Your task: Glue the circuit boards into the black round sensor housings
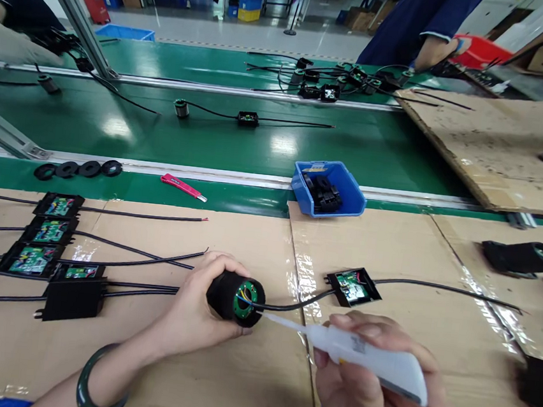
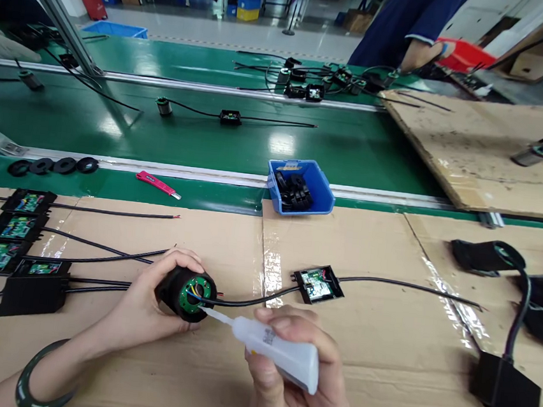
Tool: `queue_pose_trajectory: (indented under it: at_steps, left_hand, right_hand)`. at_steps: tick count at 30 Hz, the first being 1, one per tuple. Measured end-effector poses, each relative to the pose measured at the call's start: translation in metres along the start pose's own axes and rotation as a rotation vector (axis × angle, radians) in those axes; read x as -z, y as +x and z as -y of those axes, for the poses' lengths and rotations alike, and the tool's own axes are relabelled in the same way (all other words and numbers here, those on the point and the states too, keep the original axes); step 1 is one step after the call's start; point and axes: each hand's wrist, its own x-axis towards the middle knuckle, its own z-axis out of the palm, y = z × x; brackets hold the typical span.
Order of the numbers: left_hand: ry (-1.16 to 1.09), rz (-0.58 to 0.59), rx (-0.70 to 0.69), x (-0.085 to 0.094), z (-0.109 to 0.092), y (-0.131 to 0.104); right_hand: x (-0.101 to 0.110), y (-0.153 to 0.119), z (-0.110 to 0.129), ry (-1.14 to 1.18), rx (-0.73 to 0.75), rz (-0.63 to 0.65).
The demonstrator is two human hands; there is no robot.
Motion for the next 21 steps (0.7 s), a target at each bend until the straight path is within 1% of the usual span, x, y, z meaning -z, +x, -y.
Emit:
queue_pose_trajectory:
  at_steps: [2, 4, 7, 11, 16, 21]
  left_hand:
    - [-0.223, 0.069, 0.130, -0.004, 0.004, 0.000]
    - [-0.409, 0.129, 0.233, -0.007, 0.006, -0.001]
    - [-0.539, 0.153, 0.320, -0.010, 0.008, -0.001]
    - [-0.632, 0.164, 0.365, -0.012, 0.009, -0.002]
    - [-0.671, 0.166, 0.385, -0.015, 0.012, -0.003]
    - [-0.658, 0.150, 0.419, -0.014, 0.015, -0.004]
  right_hand:
    - [-0.002, -0.002, -0.006, 0.002, 0.056, 0.002]
    - [-0.002, -0.004, -0.012, -0.037, 0.114, 0.060]
    - [-0.001, -0.005, -0.015, -0.141, 0.198, 0.185]
    - [-0.005, 0.000, -0.010, -0.229, 0.262, 0.327]
    - [-0.010, 0.007, -0.005, -0.270, 0.325, 0.363]
    - [-0.007, 0.010, -0.006, -0.321, 0.379, 0.376]
